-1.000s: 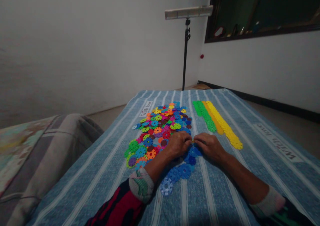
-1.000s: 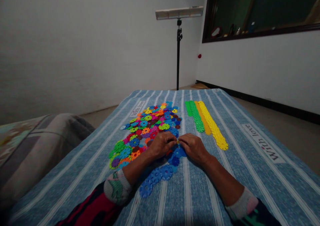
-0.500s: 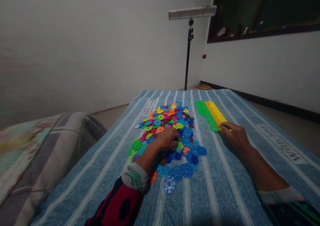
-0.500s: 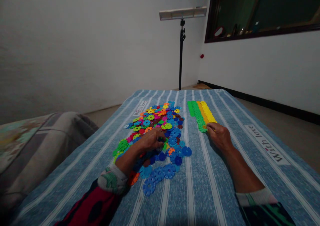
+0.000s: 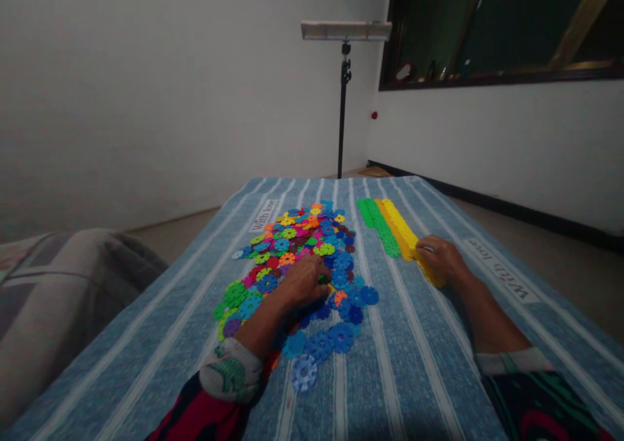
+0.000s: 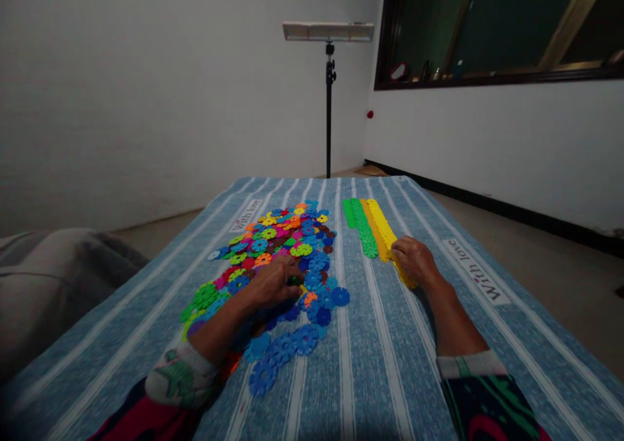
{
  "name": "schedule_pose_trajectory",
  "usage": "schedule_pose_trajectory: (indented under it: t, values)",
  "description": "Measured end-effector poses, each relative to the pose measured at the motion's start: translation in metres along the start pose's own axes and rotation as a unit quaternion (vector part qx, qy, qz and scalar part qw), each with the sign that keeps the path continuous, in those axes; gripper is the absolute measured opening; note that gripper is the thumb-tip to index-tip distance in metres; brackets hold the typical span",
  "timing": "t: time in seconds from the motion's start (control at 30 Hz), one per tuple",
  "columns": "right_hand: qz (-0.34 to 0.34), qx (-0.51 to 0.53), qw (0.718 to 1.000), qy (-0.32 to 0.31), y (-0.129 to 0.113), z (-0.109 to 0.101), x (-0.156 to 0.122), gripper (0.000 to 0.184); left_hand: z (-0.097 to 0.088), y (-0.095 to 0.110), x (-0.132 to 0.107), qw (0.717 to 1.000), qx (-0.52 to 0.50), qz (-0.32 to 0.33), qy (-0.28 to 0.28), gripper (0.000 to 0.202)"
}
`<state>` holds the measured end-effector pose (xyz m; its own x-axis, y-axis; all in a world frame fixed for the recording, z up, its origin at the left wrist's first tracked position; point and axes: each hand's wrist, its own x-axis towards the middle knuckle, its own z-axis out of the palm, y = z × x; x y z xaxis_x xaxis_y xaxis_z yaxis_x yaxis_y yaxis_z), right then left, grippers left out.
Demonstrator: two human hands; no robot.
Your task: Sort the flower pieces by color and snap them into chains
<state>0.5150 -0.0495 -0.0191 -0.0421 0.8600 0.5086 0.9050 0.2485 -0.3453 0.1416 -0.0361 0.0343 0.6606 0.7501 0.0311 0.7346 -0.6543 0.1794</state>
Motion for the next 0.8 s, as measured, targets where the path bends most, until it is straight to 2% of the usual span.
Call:
schedule_pose_trajectory:
  t: [0.3,0.47,0.6,0.8]
  values:
    - [-0.018,-0.057,0.993,-0.098,-0.004,0.003,0.002,0.025,0.003,0.002,0.002,1.000,-0.011,0.015,-0.013,0.005]
    - [-0.009,-0.126,0.985,-0.116,-0.008,0.005,0.001,0.026,0.003,0.004,0.002,1.000,-0.008,0.014,-0.019,0.005]
    - [-0.007,-0.145,0.985,-0.093,-0.010,0.010,-0.001,0.027,0.000,0.006,0.001,0.999,-0.019,0.001,-0.026,0.005]
    - [0.008,-0.131,0.991,0.010,-0.014,0.014,-0.004,0.026,0.006,0.003,0.004,0.998,-0.061,-0.013,-0.012,0.007]
